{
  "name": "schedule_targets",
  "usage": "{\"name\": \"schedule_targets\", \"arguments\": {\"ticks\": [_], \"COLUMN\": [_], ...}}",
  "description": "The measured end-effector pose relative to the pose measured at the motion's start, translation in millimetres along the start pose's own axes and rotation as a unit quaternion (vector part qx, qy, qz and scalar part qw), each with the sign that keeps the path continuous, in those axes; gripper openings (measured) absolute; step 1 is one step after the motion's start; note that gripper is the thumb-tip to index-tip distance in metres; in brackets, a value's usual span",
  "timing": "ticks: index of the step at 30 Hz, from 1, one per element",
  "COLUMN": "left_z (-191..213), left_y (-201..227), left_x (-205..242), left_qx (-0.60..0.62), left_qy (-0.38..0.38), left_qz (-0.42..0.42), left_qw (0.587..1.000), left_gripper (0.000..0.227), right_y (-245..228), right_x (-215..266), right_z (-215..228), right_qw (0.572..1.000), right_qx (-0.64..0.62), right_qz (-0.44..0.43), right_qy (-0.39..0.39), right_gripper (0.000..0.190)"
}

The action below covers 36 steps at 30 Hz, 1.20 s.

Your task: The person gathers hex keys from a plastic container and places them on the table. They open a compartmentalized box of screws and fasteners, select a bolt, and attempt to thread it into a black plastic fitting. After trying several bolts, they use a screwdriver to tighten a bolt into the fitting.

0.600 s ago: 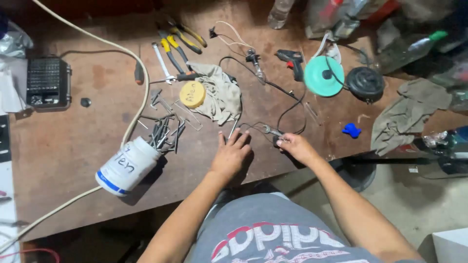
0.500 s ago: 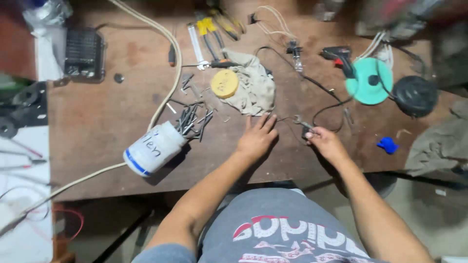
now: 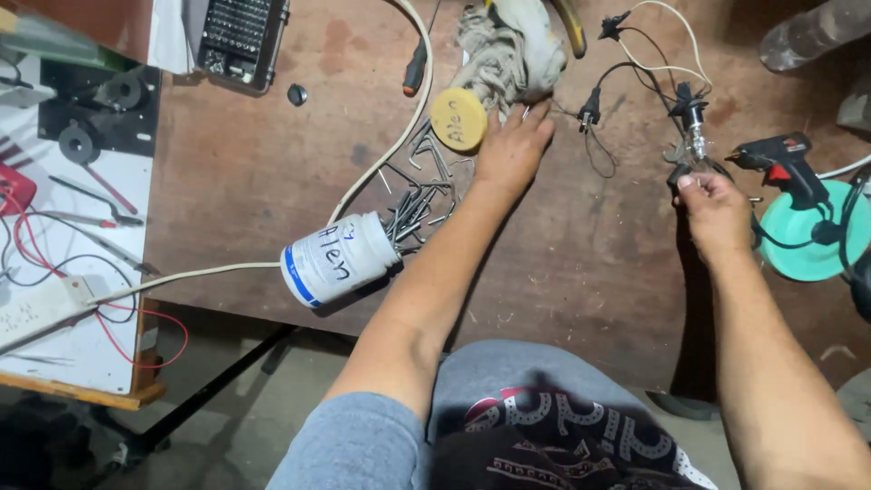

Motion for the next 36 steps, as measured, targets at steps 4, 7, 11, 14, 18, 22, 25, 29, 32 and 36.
{"name": "schedule_targets", "arguments": {"ticks": [4, 7, 11, 14, 18, 22, 25, 29, 32, 36], "left_z": [16.8, 28.0, 21.3, 1.3, 11.1, 131.6, 233.7, 296.8, 314.9, 293.4], "left_y": [6.3, 49.2, 101.5, 109.7, 108.9, 77.6, 34.8, -10.1, -33.7, -67.1], "left_x": [-13.3, 9.4, 31.1, 28.9, 48.3, 110.4, 159.6, 222.3, 228.0, 238.7], "left_qx": [0.049, 0.026, 0.082, 0.085, 0.138, 0.221, 0.217, 0.122, 0.074, 0.029], "left_qy": [-0.099, -0.059, -0.077, 0.052, 0.051, -0.027, -0.026, -0.039, -0.123, -0.286], "left_qz": [0.045, 0.009, -0.035, -0.033, -0.010, 0.041, 0.121, 0.248, 0.300, 0.318], "left_qw": [0.993, 0.998, 0.993, 0.994, 0.989, 0.974, 0.968, 0.960, 0.943, 0.904], "left_gripper": [0.044, 0.053, 0.029, 0.013, 0.020, 0.038, 0.043, 0.056, 0.088, 0.137], "right_y": [-27.0, -27.1, -10.7, 3.7, -1.4, -8.0, -26.2, -110.0, -189.9, -231.8], "right_x": [-1.6, 13.8, 35.9, 44.2, 75.5, 104.1, 110.2, 127.9, 139.4, 124.8], "right_z": [-7.0, -15.1, -18.4, -21.1, -26.0, -24.4, -24.0, -67.4, -122.1, -207.7], "right_qw": [0.997, 0.985, 0.995, 0.997, 0.984, 0.949, 0.944, 0.938, 0.919, 0.899], "right_qx": [-0.070, -0.089, -0.044, 0.070, 0.168, 0.253, 0.233, 0.192, 0.229, 0.267], "right_qz": [-0.041, -0.077, -0.066, -0.030, 0.030, 0.159, 0.213, 0.281, 0.252, 0.288], "right_qy": [-0.012, -0.123, -0.058, 0.030, 0.046, 0.096, 0.095, -0.071, -0.197, -0.193], "right_gripper": [0.015, 0.017, 0.028, 0.034, 0.041, 0.056, 0.055, 0.038, 0.052, 0.082]}}
Point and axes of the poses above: each hand's wrist, its own x-axis away from the middle knuckle, its own z-axis out of the back of the hand, y = z × x, the point moved 1 cm from there along -x, towards the middle knuckle, and after that the axes turned 6 degrees about -z, right-handed, at the moved point
